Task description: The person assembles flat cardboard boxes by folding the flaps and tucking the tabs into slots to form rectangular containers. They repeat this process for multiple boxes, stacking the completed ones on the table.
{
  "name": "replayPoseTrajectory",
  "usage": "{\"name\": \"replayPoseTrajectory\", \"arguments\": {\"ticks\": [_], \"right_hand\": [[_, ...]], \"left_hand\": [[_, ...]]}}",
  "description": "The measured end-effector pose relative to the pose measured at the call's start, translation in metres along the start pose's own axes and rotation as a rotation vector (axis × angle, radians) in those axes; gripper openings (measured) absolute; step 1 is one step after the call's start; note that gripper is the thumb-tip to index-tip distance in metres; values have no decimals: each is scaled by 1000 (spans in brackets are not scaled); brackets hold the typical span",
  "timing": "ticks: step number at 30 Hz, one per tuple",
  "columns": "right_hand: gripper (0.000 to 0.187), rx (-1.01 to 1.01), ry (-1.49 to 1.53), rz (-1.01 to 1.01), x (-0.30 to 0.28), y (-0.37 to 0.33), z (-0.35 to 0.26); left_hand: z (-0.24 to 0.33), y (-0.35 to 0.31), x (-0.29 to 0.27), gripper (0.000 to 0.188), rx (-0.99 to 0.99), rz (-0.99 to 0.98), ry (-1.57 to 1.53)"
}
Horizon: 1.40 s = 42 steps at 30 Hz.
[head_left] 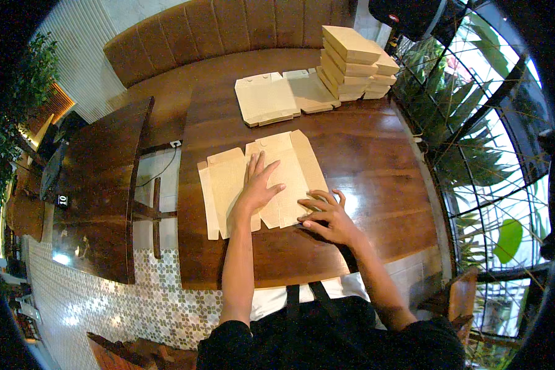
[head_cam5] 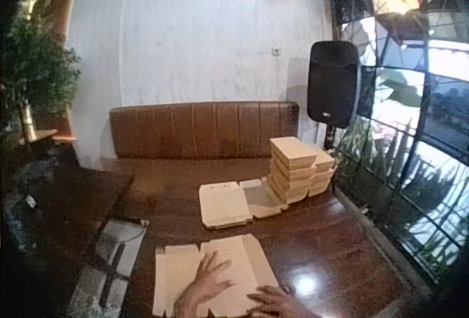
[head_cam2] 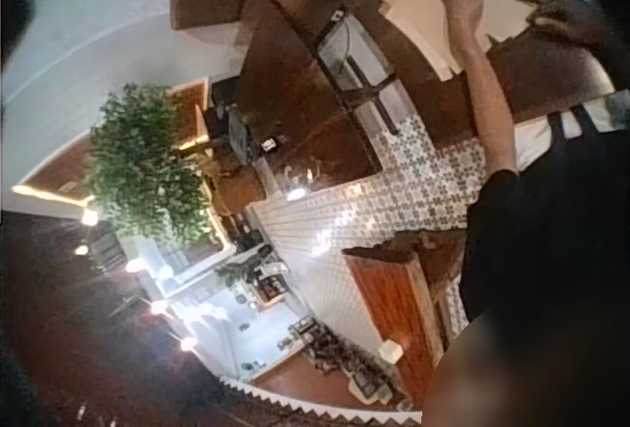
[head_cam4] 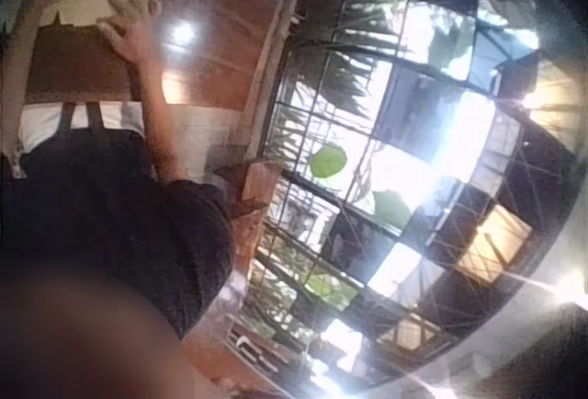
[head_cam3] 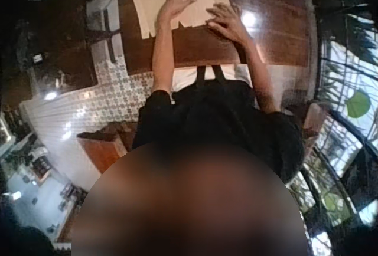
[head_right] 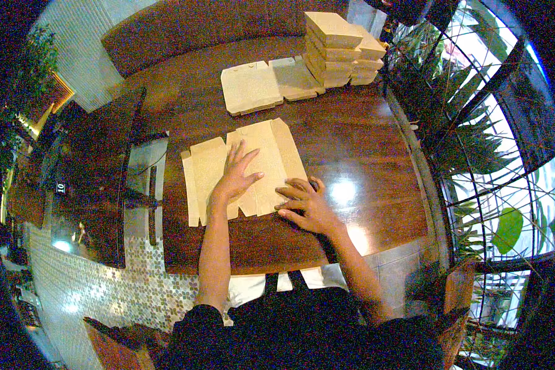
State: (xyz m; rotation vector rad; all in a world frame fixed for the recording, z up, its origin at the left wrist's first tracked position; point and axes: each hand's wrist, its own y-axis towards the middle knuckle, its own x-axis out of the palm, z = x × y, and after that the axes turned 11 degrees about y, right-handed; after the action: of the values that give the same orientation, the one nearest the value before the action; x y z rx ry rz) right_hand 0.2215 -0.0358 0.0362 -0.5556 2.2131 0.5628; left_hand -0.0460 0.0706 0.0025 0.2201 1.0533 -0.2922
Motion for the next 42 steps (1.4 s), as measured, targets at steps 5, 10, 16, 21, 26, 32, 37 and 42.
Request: {"name": "replayPoseTrajectory", "arguments": {"ticks": [5,10,16,21,26,32,37,42], "right_hand": [[41,-36,-4,79,-2,5,-14],[53,-195,84,-33,7,41,-22],[28,-233,-8,-77,19,65,-19],[25,-48,27,26,28,80,-16],[41,224,188,174,41,90,-14],[37,161,275,279,50,83,-11],[49,15,277,182,42,75,-6],[44,187,495,222,44,76,1]], "left_hand": [[2,3,13,76,4,82,3],[12,5,15,74,2,93,18],[11,5,10,70,0,47,-40],[5,11,12,62,6,4,-42],[-11,2,-14,75,-12,-65,-484],[-18,-25,-37,141,-77,-300,193],[-10,-23,-42,142,-134,-372,145],[-10,-23,-42,140,-125,-365,157]]}}
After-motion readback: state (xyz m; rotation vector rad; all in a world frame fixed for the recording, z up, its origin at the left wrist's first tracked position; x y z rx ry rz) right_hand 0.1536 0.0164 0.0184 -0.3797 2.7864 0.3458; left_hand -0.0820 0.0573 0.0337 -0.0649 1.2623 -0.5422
